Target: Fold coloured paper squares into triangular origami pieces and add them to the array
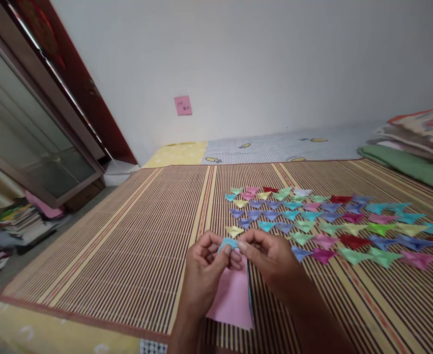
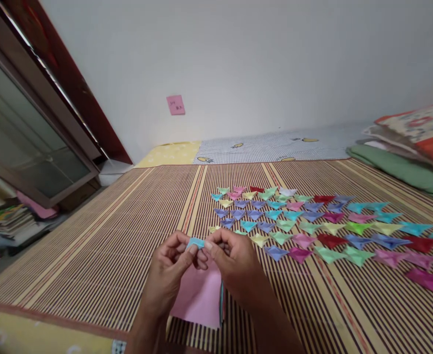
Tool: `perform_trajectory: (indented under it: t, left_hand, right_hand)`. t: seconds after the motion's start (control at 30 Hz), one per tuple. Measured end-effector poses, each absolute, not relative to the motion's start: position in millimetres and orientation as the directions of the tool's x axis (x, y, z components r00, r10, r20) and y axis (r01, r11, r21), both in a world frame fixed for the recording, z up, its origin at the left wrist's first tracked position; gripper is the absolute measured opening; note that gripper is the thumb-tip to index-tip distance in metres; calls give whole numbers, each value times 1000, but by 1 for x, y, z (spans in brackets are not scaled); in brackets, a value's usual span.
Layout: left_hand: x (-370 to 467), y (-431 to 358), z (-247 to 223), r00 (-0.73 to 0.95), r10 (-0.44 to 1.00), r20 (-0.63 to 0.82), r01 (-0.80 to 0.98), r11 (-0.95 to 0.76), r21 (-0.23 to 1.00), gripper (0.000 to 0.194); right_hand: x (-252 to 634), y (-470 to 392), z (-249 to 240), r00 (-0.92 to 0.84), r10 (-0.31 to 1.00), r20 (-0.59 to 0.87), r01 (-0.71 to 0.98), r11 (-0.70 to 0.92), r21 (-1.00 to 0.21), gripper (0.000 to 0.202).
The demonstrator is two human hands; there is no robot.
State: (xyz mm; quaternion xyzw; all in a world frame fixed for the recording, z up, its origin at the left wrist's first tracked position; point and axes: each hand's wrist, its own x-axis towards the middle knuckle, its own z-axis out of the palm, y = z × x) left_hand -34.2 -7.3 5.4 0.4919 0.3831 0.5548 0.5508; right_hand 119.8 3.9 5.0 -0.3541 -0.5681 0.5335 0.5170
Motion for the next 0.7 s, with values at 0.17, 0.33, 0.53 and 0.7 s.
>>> perform_trajectory:
  t: [0.17, 0.33, 0.53, 0.7]
  left_hand:
    - [-31, -8, 1, 27, 979, 202, -174, -194, 965, 17]
    - [-31, -10, -2, 20, 960, 279, -65, -278, 959, 15]
    - [-29, -12, 4, 56, 970, 236, -118, -228, 967, 17]
    - [-23, -11, 4, 54, 977, 205, -245, -186, 951, 20]
  right_hand:
    - [116, 4, 5, -180, 964, 198, -146, 173, -974, 17]
    - [114, 5, 3, -119, 973, 197, -158, 177, -971, 16]
    - [111, 2, 5, -110, 968, 224, -173, 204, -964, 21]
    - [105, 0, 6, -119, 973, 199, -277, 160, -948, 23]
